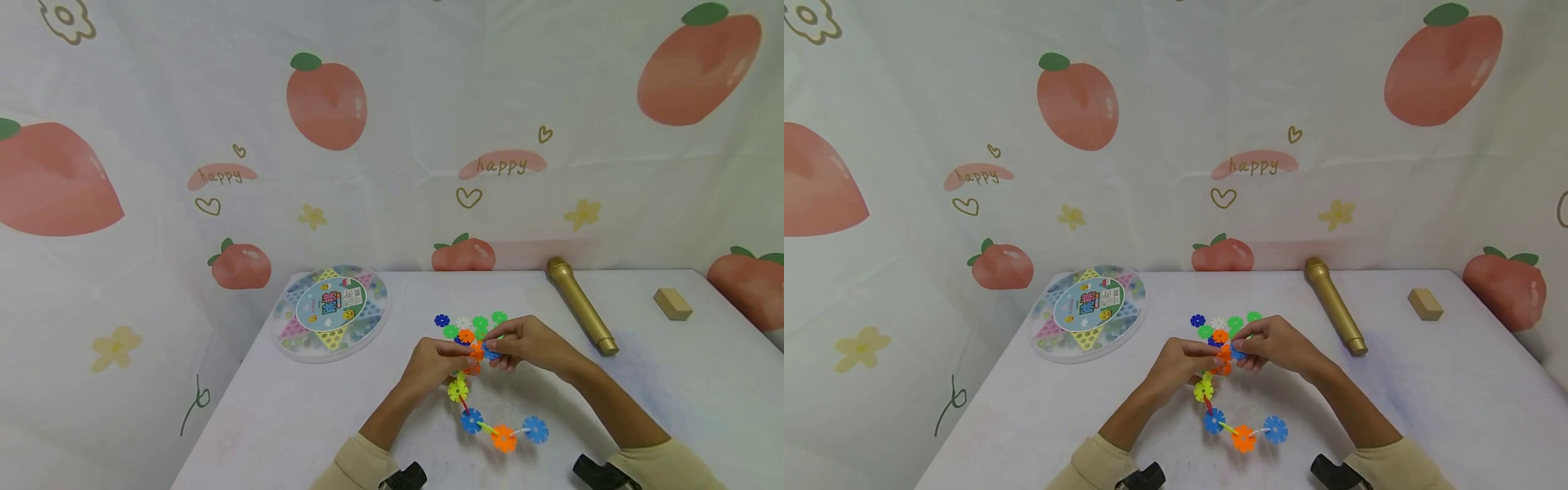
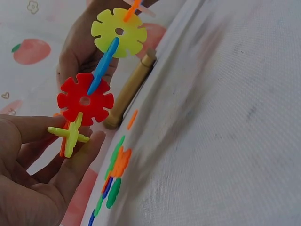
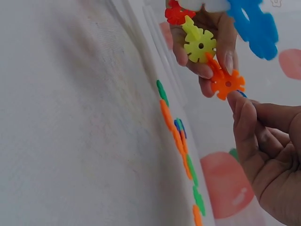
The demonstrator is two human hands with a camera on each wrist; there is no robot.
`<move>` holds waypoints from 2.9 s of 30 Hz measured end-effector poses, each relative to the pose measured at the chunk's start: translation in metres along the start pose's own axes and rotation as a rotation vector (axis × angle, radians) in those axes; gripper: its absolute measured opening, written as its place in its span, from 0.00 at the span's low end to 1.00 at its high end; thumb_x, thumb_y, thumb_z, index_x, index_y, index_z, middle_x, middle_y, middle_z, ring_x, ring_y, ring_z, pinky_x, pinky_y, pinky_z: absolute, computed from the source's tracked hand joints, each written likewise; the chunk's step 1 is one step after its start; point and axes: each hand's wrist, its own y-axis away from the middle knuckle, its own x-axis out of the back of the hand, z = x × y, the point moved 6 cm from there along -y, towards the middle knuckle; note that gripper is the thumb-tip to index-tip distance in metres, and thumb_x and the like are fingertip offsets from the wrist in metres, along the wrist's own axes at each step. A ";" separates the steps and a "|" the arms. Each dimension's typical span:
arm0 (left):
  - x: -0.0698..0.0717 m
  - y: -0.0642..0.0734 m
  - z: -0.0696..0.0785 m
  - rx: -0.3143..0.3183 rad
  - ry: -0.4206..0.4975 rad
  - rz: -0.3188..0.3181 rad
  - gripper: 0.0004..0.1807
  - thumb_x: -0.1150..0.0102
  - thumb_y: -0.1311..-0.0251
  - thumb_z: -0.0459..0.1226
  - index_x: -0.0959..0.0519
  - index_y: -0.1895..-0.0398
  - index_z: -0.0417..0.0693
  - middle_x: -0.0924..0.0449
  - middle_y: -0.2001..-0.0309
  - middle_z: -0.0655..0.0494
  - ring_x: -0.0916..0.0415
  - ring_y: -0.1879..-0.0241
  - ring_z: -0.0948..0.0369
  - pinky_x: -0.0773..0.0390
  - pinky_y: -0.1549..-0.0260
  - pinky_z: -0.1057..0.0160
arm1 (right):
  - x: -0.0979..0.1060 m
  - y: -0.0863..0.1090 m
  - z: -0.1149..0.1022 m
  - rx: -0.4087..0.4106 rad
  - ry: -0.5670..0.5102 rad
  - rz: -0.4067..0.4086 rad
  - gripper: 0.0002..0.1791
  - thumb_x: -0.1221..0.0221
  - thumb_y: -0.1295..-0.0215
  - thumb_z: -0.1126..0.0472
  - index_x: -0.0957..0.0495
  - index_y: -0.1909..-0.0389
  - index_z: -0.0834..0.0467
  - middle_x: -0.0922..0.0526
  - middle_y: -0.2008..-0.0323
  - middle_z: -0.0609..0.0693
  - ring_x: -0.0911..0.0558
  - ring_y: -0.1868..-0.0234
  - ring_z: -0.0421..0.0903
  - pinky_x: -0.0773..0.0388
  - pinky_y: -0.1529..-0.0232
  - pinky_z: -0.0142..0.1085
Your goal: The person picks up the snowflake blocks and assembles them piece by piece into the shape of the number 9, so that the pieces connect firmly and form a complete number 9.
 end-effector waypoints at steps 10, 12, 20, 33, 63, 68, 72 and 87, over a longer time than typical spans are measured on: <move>0.003 -0.001 0.003 -0.019 0.052 0.050 0.06 0.26 0.38 0.34 0.07 0.60 0.43 0.08 0.66 0.51 0.16 0.69 0.63 0.17 0.66 0.68 | -0.003 -0.002 0.004 0.016 -0.002 0.007 0.18 0.36 0.24 0.57 0.15 0.48 0.70 0.10 0.69 0.56 0.13 0.71 0.45 0.12 0.65 0.37; 0.003 -0.001 0.003 -0.020 0.062 0.053 0.06 0.26 0.39 0.33 0.07 0.60 0.41 0.08 0.67 0.49 0.17 0.71 0.63 0.20 0.68 0.69 | -0.004 -0.002 0.004 0.024 -0.003 0.004 0.18 0.36 0.24 0.58 0.15 0.48 0.70 0.10 0.69 0.56 0.13 0.71 0.45 0.12 0.65 0.37; 0.001 -0.001 0.001 -0.007 0.053 0.052 0.07 0.26 0.38 0.34 0.07 0.59 0.42 0.08 0.65 0.51 0.17 0.68 0.63 0.18 0.65 0.68 | -0.003 -0.004 0.005 0.030 0.001 -0.002 0.17 0.37 0.24 0.59 0.15 0.47 0.69 0.11 0.69 0.56 0.14 0.71 0.45 0.12 0.65 0.36; -0.002 -0.003 -0.005 0.018 0.075 0.004 0.17 0.27 0.36 0.34 0.13 0.45 0.42 0.13 0.62 0.53 0.11 0.63 0.58 0.12 0.56 0.63 | 0.004 -0.004 0.007 0.040 0.029 0.010 0.19 0.40 0.22 0.58 0.18 0.41 0.68 0.12 0.64 0.57 0.15 0.64 0.51 0.13 0.62 0.38; -0.009 0.000 -0.004 0.036 0.091 -0.067 0.18 0.29 0.35 0.36 0.15 0.42 0.46 0.13 0.51 0.52 0.13 0.59 0.59 0.12 0.53 0.59 | 0.005 -0.005 0.006 0.049 0.054 0.008 0.16 0.37 0.24 0.61 0.16 0.44 0.67 0.12 0.63 0.57 0.15 0.63 0.53 0.14 0.60 0.36; -0.008 0.000 -0.003 0.004 0.080 -0.043 0.18 0.37 0.25 0.45 0.14 0.42 0.45 0.10 0.52 0.51 0.14 0.55 0.61 0.14 0.49 0.63 | 0.003 -0.004 0.005 0.058 0.077 -0.010 0.17 0.37 0.23 0.59 0.16 0.43 0.66 0.12 0.63 0.57 0.15 0.63 0.53 0.14 0.60 0.37; -0.006 -0.001 -0.004 -0.007 0.077 -0.010 0.16 0.37 0.24 0.44 0.12 0.44 0.45 0.11 0.54 0.55 0.16 0.58 0.64 0.15 0.55 0.67 | 0.002 -0.003 0.004 0.067 0.089 -0.027 0.17 0.37 0.23 0.58 0.16 0.42 0.65 0.11 0.61 0.59 0.15 0.62 0.55 0.13 0.60 0.38; -0.001 -0.003 -0.003 0.012 0.019 0.003 0.13 0.35 0.26 0.42 0.11 0.47 0.45 0.10 0.55 0.58 0.18 0.60 0.67 0.16 0.57 0.69 | 0.038 0.003 0.013 0.028 0.145 0.124 0.20 0.36 0.25 0.59 0.19 0.39 0.67 0.12 0.51 0.61 0.14 0.58 0.53 0.14 0.59 0.41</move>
